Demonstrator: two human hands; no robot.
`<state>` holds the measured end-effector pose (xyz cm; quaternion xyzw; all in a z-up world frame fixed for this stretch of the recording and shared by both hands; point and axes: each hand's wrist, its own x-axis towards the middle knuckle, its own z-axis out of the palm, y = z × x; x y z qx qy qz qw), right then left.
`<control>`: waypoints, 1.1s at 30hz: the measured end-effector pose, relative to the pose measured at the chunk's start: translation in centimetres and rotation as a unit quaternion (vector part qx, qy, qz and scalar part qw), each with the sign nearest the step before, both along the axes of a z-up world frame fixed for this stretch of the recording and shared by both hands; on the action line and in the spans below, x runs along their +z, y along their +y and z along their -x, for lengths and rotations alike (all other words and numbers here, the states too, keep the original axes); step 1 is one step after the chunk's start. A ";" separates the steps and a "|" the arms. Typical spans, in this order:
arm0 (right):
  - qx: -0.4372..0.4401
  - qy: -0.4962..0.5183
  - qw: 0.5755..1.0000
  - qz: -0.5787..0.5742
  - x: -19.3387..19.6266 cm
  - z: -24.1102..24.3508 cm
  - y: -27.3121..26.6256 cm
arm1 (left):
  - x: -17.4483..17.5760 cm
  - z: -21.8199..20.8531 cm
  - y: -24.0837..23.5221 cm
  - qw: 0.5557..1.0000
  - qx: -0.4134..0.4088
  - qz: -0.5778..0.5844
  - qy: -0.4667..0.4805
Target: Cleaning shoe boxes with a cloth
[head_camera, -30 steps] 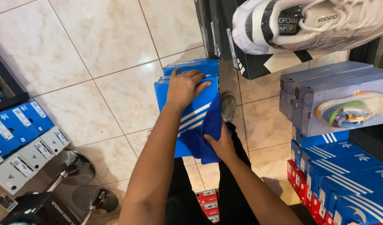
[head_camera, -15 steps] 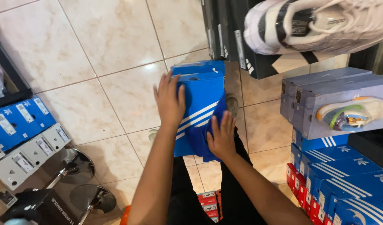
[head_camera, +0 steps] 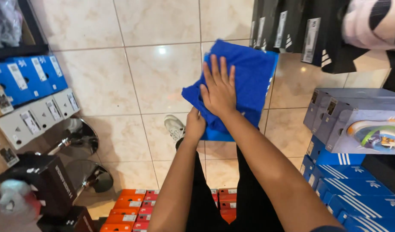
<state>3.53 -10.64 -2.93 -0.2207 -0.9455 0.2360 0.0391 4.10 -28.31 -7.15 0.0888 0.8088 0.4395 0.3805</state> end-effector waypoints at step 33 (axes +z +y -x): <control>-0.603 0.062 0.776 0.171 0.0 -18.4 -4.8 | 5.9 -3.8 7.1 0.999 -0.044 -0.023 -0.019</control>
